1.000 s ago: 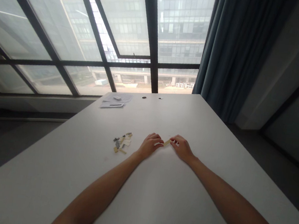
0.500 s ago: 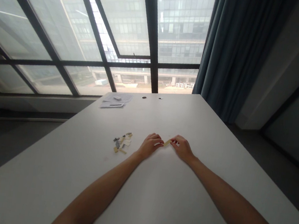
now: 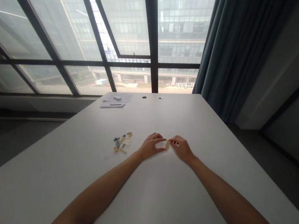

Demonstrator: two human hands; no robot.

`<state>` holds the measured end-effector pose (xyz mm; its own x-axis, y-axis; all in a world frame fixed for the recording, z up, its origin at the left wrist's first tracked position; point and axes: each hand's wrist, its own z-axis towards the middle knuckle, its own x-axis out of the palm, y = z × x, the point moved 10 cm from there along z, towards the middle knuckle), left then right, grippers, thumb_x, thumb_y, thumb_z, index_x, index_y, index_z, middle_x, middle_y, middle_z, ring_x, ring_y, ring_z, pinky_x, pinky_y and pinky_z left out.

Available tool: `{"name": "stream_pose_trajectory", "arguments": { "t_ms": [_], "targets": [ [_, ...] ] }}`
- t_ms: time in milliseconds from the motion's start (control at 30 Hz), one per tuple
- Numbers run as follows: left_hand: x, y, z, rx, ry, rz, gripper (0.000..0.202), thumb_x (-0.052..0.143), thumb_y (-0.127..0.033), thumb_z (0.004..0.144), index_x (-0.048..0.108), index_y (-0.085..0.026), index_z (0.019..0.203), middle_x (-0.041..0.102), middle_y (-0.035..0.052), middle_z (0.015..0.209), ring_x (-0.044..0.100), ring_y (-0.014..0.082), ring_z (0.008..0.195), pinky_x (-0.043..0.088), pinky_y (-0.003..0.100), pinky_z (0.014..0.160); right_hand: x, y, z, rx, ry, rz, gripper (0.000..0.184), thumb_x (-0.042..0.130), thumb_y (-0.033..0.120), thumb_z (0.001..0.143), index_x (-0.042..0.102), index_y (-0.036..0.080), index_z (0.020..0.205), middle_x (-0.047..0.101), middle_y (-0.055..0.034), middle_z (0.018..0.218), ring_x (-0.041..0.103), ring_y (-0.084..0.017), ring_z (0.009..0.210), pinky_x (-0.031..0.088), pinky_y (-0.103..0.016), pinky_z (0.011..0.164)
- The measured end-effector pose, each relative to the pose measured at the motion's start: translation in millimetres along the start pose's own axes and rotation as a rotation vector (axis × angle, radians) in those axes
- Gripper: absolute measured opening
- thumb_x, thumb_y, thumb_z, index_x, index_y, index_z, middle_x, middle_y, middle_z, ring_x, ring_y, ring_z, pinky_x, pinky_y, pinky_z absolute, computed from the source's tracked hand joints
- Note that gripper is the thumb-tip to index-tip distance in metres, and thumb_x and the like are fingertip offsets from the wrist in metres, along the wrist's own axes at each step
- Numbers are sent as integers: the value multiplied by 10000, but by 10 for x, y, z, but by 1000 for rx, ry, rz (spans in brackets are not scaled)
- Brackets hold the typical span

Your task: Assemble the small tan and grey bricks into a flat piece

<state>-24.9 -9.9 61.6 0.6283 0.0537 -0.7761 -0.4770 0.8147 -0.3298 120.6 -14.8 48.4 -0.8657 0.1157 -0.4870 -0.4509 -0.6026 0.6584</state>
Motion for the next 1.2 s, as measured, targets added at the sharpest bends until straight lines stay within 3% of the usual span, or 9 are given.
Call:
{"name": "stream_pose_trajectory", "arguments": {
  "t_ms": [333,633,800,967,1200],
  "targets": [
    [15,-68,6,17,33,-27,469,745,-368,825,656,-279,1277,652,71,1075,584,224,1027,504,386,947,11,12,-1,1,3,7,120,613,191,905,730,206,930,674,-42,874,602,-162,786,500,-296,723],
    [-4,-102,2,5,27,-41,431,757,-341,789,656,-259,1199,639,75,1100,587,233,1055,498,395,972,47,21,0,-7,28,-10,127,601,185,909,718,213,946,665,-32,876,592,-156,773,492,-291,712],
    [-76,-71,7,-34,-39,-22,418,762,-314,775,640,-245,1168,625,75,1106,581,233,1072,498,388,971,37,79,-7,-28,22,-21,272,586,123,873,664,221,1114,661,-38,950,584,-163,810,497,-302,729],
    [-116,-47,8,-52,-78,12,425,772,-307,762,640,-246,1161,624,70,1098,574,240,1076,493,404,976,43,231,-31,-85,59,-28,503,647,106,779,593,238,1262,615,-87,1175,592,-191,920,532,-332,769],
    [-108,-64,12,-45,-60,-5,404,762,-327,788,642,-254,1167,619,68,1103,570,240,1069,488,406,977,79,205,-36,-94,72,-61,512,698,154,769,600,250,1262,590,-100,1233,561,-245,1154,553,-371,866]
  ]
}}
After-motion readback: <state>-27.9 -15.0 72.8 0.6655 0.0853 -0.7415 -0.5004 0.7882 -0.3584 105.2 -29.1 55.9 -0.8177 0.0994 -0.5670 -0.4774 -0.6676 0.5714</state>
